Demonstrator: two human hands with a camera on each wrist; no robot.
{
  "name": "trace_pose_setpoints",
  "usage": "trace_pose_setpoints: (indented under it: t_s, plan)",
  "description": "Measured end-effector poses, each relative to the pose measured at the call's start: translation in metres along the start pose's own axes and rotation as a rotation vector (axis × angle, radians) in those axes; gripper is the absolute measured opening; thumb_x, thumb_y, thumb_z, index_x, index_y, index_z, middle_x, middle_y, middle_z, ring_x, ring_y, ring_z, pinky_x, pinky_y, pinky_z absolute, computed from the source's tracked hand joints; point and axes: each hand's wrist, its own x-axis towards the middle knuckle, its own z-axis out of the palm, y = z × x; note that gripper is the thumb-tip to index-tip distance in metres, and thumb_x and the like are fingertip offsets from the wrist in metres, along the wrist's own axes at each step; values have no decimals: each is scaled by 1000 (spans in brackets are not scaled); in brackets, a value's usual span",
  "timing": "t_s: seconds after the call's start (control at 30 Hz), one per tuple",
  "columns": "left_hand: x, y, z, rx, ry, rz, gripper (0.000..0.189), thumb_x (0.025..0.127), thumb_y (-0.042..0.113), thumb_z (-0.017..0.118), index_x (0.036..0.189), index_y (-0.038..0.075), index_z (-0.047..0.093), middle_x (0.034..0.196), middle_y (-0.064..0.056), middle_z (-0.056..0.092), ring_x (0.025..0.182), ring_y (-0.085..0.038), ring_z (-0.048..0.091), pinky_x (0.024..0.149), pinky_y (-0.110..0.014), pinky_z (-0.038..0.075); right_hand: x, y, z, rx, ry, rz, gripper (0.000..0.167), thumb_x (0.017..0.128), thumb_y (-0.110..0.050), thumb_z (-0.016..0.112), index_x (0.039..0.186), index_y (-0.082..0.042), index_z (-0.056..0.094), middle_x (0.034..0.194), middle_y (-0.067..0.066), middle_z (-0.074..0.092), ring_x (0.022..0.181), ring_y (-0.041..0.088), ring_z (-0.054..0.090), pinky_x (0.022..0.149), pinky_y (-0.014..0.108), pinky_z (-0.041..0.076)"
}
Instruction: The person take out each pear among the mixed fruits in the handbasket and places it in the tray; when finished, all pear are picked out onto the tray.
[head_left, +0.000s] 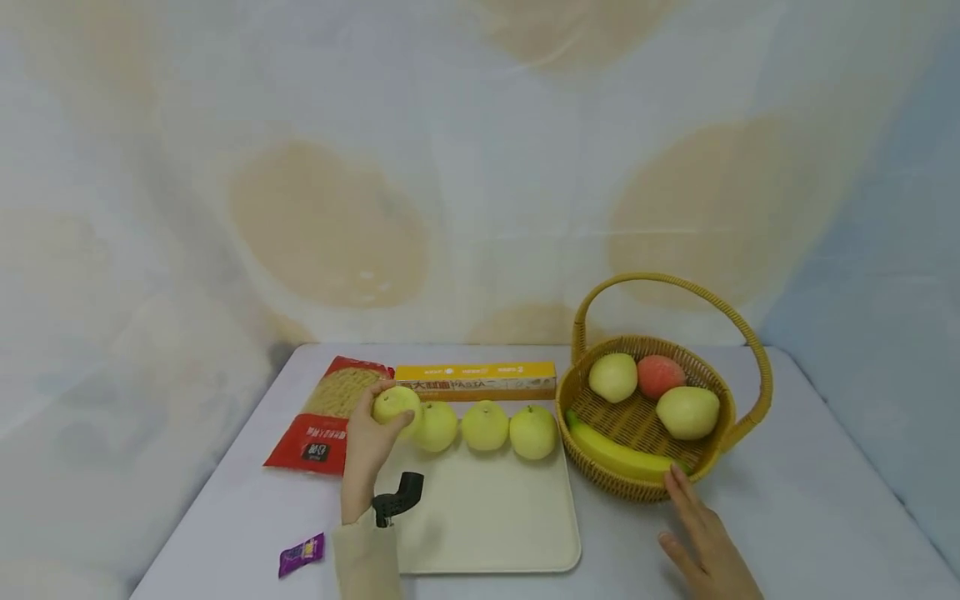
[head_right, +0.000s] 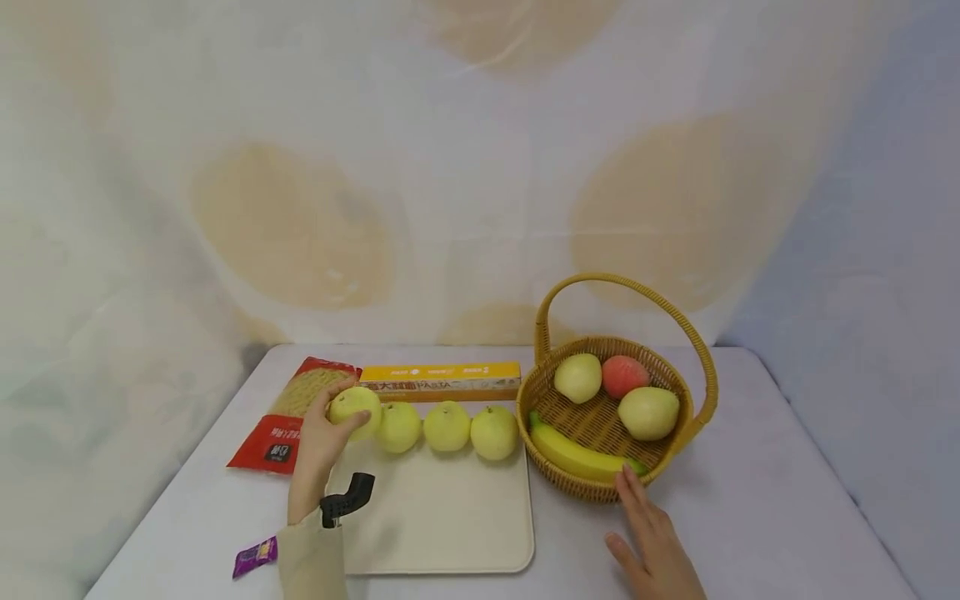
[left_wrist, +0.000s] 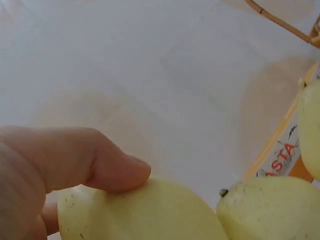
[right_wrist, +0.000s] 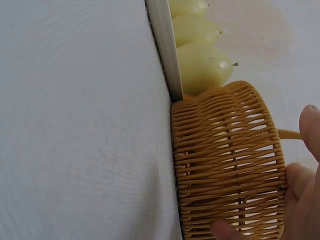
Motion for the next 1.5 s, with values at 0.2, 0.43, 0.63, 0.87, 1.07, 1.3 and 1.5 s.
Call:
trace_pose_setpoints:
  t_s: [0.2,0.43,0.63,0.87,1.07,1.3,1.5]
  plan:
    - [3,-18,-1,38,76,-33,49,80,8,67,127,2,55,133,-20,52,119,-34,46,101,-52,40,0,3,0,-17,1,-21,78,85,0,64,153,-3,24,163,10,16,141,-17,2,102,-3,3]
    - [13,-35,-2,25,9,-182,52,87,14,63,135,4,47,142,-19,46,128,-34,41,110,-52,32,3,5,1,-2,15,-55,79,84,3,64,152,0,24,162,14,16,143,-13,3,104,-1,4]
    - [16,-39,2,45,-14,-172,45,89,12,61,132,3,49,138,-20,49,124,-34,44,108,-52,34,1,4,1,8,11,-50,81,83,3,63,153,-1,23,163,13,14,144,-13,3,104,-1,3]
    - [14,-41,2,39,-51,-181,41,94,14,54,133,3,47,139,-19,48,122,-34,43,106,-52,35,2,2,0,1,17,-45,80,83,2,64,152,-1,24,163,12,15,143,-14,4,103,-2,4]
    - [15,-42,1,54,-73,-198,41,96,17,52,135,5,46,142,-20,45,125,-35,40,109,-55,32,2,1,0,-3,15,-34,80,83,1,65,153,-2,24,164,7,14,142,-15,4,102,-2,5]
    - [12,-37,-3,142,-82,-218,43,97,23,53,138,10,47,146,-19,44,127,-37,42,109,-58,32,2,0,0,3,13,-27,79,84,1,64,153,-2,24,163,9,14,141,-16,4,102,-2,5]
    - [11,-26,-2,105,34,-164,40,96,10,52,134,2,52,139,-22,52,132,-38,46,111,-52,35,2,0,0,3,11,-18,79,85,1,63,153,-3,23,164,8,13,141,-17,3,102,-3,4]
